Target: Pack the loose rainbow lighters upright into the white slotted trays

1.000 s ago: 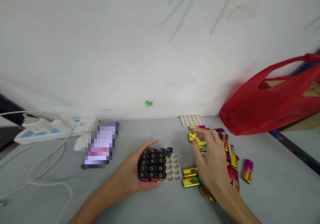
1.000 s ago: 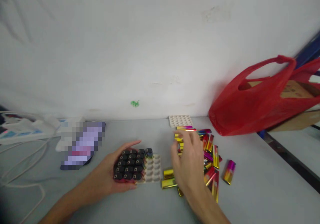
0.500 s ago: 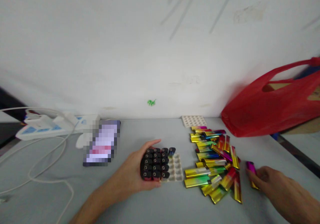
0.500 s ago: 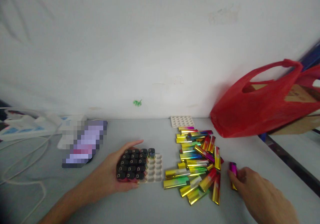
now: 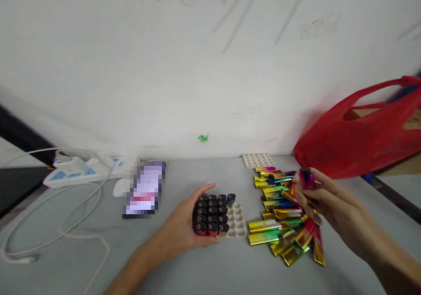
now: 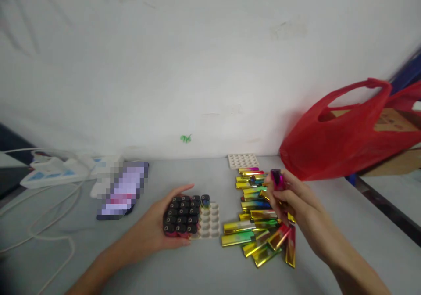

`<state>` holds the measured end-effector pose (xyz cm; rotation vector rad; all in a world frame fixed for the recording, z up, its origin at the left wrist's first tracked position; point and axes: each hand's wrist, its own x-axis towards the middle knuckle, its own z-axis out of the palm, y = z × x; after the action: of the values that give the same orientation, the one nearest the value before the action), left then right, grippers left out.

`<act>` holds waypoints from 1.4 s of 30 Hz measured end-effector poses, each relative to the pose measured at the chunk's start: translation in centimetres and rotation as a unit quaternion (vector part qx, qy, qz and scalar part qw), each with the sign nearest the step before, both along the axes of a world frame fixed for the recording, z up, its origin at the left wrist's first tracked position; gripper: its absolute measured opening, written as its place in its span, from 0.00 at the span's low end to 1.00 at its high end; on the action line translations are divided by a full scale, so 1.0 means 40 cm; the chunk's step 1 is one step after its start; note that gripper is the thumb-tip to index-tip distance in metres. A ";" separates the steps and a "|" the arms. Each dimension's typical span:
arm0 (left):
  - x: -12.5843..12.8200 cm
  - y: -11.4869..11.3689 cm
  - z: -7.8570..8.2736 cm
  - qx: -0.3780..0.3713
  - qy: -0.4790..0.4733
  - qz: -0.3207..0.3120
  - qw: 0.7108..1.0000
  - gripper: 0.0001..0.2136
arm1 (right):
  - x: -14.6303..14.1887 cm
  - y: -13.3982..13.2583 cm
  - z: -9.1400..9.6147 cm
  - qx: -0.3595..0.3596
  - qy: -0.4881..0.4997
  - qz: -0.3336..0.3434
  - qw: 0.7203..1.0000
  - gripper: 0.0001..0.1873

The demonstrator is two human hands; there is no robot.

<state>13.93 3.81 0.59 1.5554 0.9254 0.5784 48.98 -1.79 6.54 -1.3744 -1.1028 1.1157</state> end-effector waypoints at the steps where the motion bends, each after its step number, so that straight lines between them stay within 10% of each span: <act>1: 0.000 0.000 0.001 -0.001 -0.001 0.000 1.000 0.54 | -0.033 0.021 0.006 -0.004 0.041 0.012 0.999 0.12; 10: 0.000 0.005 0.000 0.045 0.024 0.005 0.999 0.54 | -0.234 0.144 -0.052 -0.049 0.294 0.156 0.942 0.34; 22: -0.003 -0.001 0.006 0.078 0.083 0.014 0.993 0.53 | -0.256 0.113 -0.099 -0.004 0.237 0.083 0.968 0.32; 32: 0.001 -0.008 0.007 0.022 0.030 0.019 0.999 0.52 | -0.248 0.096 -0.110 -0.164 0.270 0.121 0.941 0.37; 42: 0.000 -0.010 0.015 0.015 0.031 0.015 0.999 0.51 | -0.241 0.096 -0.114 -0.169 0.299 0.147 0.928 0.35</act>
<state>13.95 3.40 1.20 1.5966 0.9925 0.5707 39.33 2.06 1.97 -1.0143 -0.6921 1.8633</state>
